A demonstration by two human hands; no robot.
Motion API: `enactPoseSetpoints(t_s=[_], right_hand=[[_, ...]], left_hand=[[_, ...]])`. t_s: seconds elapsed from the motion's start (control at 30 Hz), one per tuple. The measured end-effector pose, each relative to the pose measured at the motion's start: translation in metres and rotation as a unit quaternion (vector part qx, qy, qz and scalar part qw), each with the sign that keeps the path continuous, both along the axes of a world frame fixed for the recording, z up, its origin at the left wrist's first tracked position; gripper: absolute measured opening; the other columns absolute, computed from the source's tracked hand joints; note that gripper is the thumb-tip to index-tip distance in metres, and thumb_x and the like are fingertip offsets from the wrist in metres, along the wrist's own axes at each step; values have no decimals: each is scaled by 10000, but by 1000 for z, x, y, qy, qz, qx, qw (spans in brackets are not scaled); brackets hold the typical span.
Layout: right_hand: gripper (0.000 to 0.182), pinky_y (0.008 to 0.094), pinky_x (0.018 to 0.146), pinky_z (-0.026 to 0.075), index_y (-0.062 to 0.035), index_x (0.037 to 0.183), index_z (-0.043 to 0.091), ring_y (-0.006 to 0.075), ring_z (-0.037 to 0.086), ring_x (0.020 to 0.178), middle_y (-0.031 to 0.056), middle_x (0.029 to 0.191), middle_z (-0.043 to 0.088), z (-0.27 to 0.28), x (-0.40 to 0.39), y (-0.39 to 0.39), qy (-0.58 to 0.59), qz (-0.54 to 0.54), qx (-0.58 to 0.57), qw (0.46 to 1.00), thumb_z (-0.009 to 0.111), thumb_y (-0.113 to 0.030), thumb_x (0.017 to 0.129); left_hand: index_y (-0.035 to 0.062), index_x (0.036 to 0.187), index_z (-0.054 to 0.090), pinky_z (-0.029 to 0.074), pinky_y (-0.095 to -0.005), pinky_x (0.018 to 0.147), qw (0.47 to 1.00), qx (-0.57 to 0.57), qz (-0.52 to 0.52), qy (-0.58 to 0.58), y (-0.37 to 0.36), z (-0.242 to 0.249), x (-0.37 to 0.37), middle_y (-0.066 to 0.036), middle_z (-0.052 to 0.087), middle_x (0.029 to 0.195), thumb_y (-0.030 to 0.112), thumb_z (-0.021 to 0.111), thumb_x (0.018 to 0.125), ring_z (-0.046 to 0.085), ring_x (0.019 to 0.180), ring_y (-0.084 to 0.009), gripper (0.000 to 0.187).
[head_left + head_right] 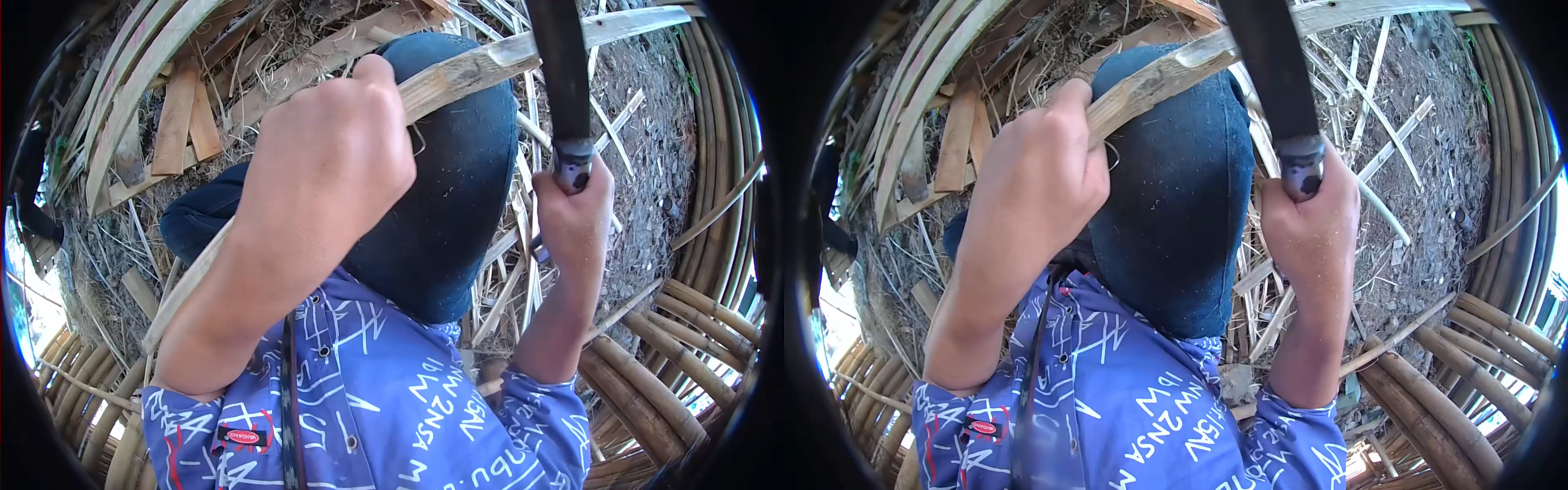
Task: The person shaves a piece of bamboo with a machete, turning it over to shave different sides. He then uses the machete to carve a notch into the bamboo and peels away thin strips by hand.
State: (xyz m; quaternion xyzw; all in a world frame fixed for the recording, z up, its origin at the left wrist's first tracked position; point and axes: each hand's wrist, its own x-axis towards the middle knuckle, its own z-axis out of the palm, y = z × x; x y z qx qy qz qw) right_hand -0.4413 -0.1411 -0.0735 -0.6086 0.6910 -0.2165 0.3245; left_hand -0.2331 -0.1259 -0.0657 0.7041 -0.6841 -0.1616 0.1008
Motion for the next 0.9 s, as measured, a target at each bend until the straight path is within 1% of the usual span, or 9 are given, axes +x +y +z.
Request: enactPoseSetpoints(t_s=[0.27,0.33,0.4,0.43,0.47,0.6,0.63,0.77,0.9], right_hand=[[73,263,500,342,-24,755,526,90,436,515,14,585,495,-8,15,6,6,43,-73,996,564,7,701],[69,265,503,344,-29,743,519,89,437,517,10,585,487,-6,7,3,-6,34,-11,999,569,2,709],[231,315,575,424,-7,905,583,153,516,553,71,640,555,2,2,-8,54,7,21,998,522,-28,683],[76,266,500,337,-36,738,517,91,439,518,5,590,489,4,9,-5,4,-7,4,1000,577,4,712],[78,265,500,347,-39,735,514,92,446,513,6,584,491,-6,10,2,11,32,-63,997,578,3,718],[83,260,491,356,-37,737,517,103,452,496,22,606,513,-4,-2,-8,14,15,-16,1000,590,-12,708],[203,321,568,405,-2,884,582,141,515,593,86,683,562,3,1,-7,14,-27,40,999,536,-24,688],[193,299,555,411,-1,874,580,141,527,575,79,670,561,-3,0,0,26,59,-20,998,528,-23,689],[232,296,561,419,3,913,594,156,560,592,101,661,581,5,7,-5,42,-34,66,996,520,-26,695]], left_hand=[[-59,895,529,501,-484,621,1000,3,4,8,0,0,1,-277,587,671,36,540,767,613,677,-427,160],[-60,890,527,502,-481,621,1000,2,1,-5,1,0,4,-274,589,672,40,541,768,614,679,-425,158],[-61,898,532,502,-481,622,1000,0,1,0,-3,0,3,-274,589,671,41,542,766,615,679,-425,167],[-61,906,536,502,-482,623,1000,3,2,8,-2,0,1,-274,589,669,43,543,763,615,678,-425,177],[-61,906,536,502,-482,623,1000,4,3,10,-1,0,1,-274,589,669,43,543,763,615,678,-425,177],[-60,904,544,500,-487,634,1000,3,5,-6,-3,1,4,-280,588,680,45,540,765,613,687,-428,174],[-58,909,547,499,-490,641,1000,-11,0,3,-2,1,3,-280,589,687,46,539,765,613,692,-429,178],[-56,913,550,491,-495,651,999,31,16,4,-2,3,5,-281,592,708,48,533,770,607,707,-433,178],[-65,941,554,485,-493,661,1000,-21,13,-3,4,-4,7,-290,585,709,52,521,774,599,719,-442,207]])
